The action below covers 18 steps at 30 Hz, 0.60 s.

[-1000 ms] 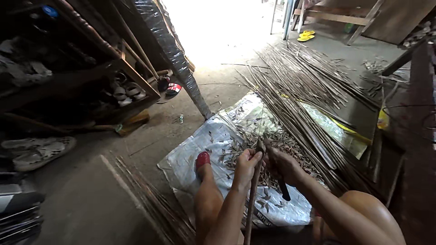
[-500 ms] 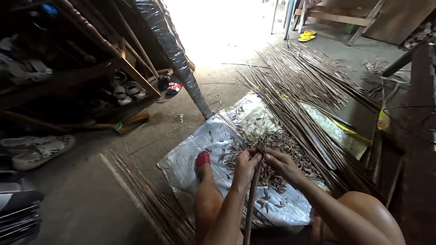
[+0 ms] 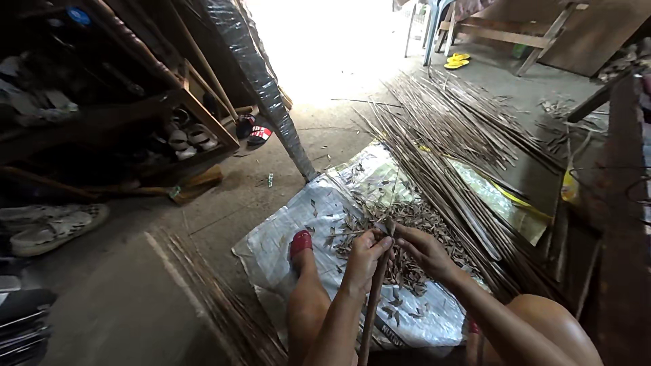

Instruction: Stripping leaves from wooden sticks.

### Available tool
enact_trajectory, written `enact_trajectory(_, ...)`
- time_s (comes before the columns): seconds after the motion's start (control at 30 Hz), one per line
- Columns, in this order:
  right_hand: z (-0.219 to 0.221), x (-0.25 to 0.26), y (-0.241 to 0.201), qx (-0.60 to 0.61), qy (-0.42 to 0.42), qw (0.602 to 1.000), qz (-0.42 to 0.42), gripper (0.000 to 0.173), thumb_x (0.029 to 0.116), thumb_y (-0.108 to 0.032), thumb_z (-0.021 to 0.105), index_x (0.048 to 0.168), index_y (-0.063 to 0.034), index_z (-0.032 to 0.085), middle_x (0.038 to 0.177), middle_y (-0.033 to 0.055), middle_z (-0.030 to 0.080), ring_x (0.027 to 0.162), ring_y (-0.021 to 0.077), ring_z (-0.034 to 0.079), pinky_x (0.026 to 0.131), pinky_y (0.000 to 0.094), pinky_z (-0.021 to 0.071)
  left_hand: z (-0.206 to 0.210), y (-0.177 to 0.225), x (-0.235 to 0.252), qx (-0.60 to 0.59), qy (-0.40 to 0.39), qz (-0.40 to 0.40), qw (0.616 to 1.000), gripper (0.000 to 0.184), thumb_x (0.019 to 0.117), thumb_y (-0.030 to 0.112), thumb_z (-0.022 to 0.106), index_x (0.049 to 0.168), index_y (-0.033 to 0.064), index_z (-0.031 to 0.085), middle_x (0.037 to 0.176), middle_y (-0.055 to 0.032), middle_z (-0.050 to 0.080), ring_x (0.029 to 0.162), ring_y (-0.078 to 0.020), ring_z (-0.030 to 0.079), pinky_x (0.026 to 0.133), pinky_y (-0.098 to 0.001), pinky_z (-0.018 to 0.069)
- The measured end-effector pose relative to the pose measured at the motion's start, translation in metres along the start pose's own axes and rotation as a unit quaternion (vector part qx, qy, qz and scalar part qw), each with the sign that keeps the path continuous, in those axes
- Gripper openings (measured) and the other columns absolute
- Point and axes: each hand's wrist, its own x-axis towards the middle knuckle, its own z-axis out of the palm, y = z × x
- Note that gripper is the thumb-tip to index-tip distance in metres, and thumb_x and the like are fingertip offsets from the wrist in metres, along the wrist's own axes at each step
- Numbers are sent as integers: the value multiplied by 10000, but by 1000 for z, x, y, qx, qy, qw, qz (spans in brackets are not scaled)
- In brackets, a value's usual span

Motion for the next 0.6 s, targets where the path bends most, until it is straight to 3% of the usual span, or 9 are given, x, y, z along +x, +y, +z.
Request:
enact_trajectory(0.1, 2, -1, -4, -131, 60, 990, -10, 400, 1015, -184, 566, 1406, -152, 640, 998, 190, 706, 765, 357, 696, 647, 546, 557, 1, -3, 1, 26, 5, 10, 1000, 36, 1015, -7, 556, 1036, -24, 581, 715, -22, 625, 547, -55, 592, 526, -180, 517)
enact_trajectory(0.17, -1, 2, -1, -120, 89, 988, 50, 414, 1028, -171, 540, 1433, -119, 609, 1074, 207, 711, 863, 375, 707, 730, 574, 557, 1, -4, 0, 42, 7, 8, 999, 21, 1017, -2, 559, 1008, -15, 573, 692, -19, 621, 538, -59, 594, 522, -183, 514)
enact_trajectory(0.2, -6, 4, -2, -70, 93, 988, 102, 429, 1056, -179, 506, 1471, -86, 558, 1165, 192, 705, 962, 329, 701, 840, 539, 549, 2, -5, 0, 44, 8, 8, 999, 24, 1016, -5, 558, 998, -16, 570, 686, -19, 618, 537, -62, 596, 526, -186, 519)
enact_trajectory(0.23, -11, 6, -2, -2, 101, 984, 150, 449, 1074, -191, 476, 1503, -59, 504, 1170, 135, 706, 943, 216, 680, 849, 427, 544, 2, -6, 0, 47, 9, 10, 999, 24, 1015, -6, 559, 995, -17, 569, 687, -19, 615, 538, -65, 599, 530, -189, 526)
enact_trajectory(0.3, -16, 9, -10, 196, 94, 952, 217, 463, 1094, -188, 417, 1530, -32, 412, 828, -11, 563, 589, 32, 465, 525, 209, 406, 3, -7, 0, 60, 13, 17, 998, 19, 1014, -2, 565, 1001, -15, 569, 692, -12, 612, 545, -65, 601, 540, -194, 530)
enact_trajectory(0.37, -18, 4, -18, 372, 11, 896, 240, 438, 1098, -214, 360, 1503, -54, 406, 714, -60, 505, 480, 7, 421, 428, 171, 376, 4, -9, 1, 74, 14, 18, 997, 26, 1013, 8, 576, 1019, -17, 576, 703, -16, 622, 551, -68, 607, 543, -200, 536)
enact_trajectory(0.43, -18, 1, -20, 434, -84, 864, 241, 431, 1076, -250, 367, 1468, -89, 442, 699, -77, 501, 470, -5, 411, 423, 154, 364, 5, -12, 3, 89, 5, 15, 996, 76, 1002, 12, 597, 1062, -32, 590, 757, -28, 646, 578, -70, 616, 558, -211, 544)
enact_trajectory(0.53, -17, 3, -18, 429, -111, 862, 248, 373, 1075, -238, 417, 1404, -108, 535, 707, -63, 525, 475, -3, 410, 428, 157, 356, 5, -18, 4, 93, -24, 6, 995, 162, 987, 11, 616, 1138, -46, 605, 873, -51, 687, 653, -78, 638, 611, -235, 557)
enact_trajectory(0.6, -17, 4, -15, 429, -96, 863, 250, 362, 1080, -230, 404, 1389, -101, 541, 687, -70, 512, 470, -6, 404, 429, 159, 353, 6, -17, 3, 93, -41, -14, 995, 146, 1002, 23, 600, 1131, -46, 600, 827, -47, 684, 632, -83, 643, 601, -233, 563)
